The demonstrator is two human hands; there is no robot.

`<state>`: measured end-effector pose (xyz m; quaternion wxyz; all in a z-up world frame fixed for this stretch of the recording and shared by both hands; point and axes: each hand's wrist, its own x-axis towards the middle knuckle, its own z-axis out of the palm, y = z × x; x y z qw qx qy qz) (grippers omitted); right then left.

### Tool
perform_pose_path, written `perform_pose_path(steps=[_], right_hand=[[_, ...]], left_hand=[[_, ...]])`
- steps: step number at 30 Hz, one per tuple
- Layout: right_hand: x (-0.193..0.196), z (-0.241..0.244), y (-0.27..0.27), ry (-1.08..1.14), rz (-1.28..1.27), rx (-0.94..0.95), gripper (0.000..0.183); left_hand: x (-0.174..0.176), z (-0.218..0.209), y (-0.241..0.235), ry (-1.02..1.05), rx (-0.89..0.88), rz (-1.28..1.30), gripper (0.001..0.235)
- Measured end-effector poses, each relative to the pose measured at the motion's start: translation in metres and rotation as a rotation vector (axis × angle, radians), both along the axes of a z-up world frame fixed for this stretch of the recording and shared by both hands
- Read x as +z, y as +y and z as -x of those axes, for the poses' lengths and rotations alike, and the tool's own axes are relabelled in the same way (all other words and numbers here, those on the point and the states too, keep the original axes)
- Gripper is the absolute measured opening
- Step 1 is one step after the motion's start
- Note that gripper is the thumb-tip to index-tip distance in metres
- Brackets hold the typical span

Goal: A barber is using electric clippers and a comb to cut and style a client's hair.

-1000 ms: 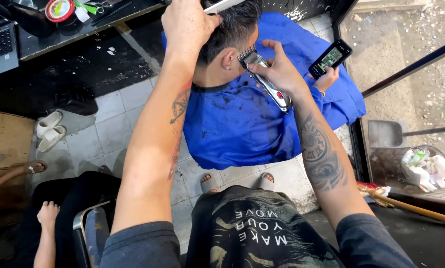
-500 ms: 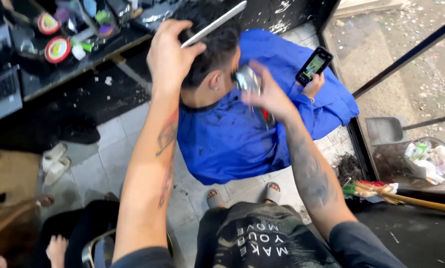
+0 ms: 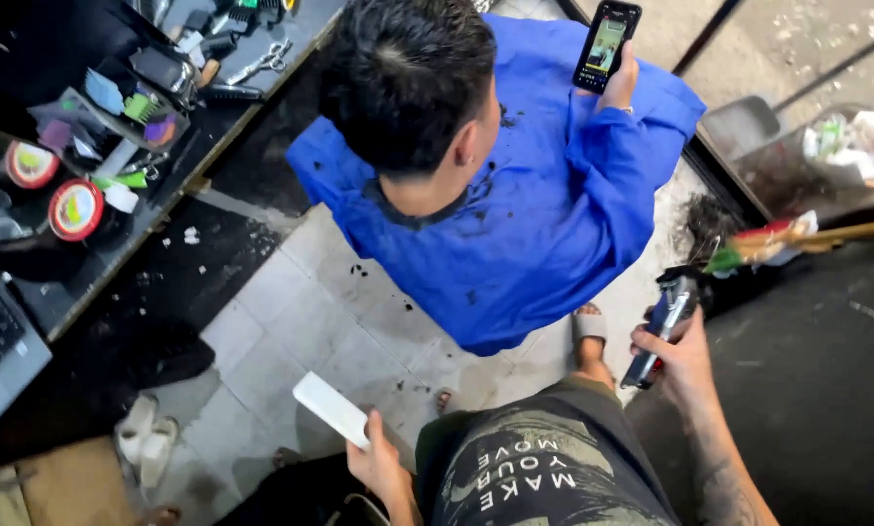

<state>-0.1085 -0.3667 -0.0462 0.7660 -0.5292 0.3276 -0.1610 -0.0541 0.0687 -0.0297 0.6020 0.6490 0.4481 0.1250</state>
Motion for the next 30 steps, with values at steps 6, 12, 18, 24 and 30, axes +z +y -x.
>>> perform_pose_path(steps=[6, 12, 18, 24, 30], right_hand=[[0.032, 0.014, 0.08, -0.07, 0.045, -0.159, 0.077], [0.038, 0.008, 0.111, -0.09, 0.076, -0.182, 0.08], [0.051, -0.029, 0.123, -0.125, 0.108, -0.239, 0.069], [0.062, -0.058, 0.138, -0.146, 0.116, -0.371, 0.068], [0.088, -0.094, 0.175, -0.044, 0.157, -0.55, 0.062]], left_hand=[[0.022, -0.074, 0.09, 0.01, -0.205, -0.016, 0.045], [0.065, -0.213, 0.064, -0.287, -0.498, -0.055, 0.032], [0.13, -0.276, 0.003, -0.468, -0.604, 0.15, 0.013], [0.126, -0.341, -0.014, -0.532, -0.686, 0.183, 0.012], [0.133, -0.437, -0.031, -0.573, -0.802, 0.28, 0.018]])
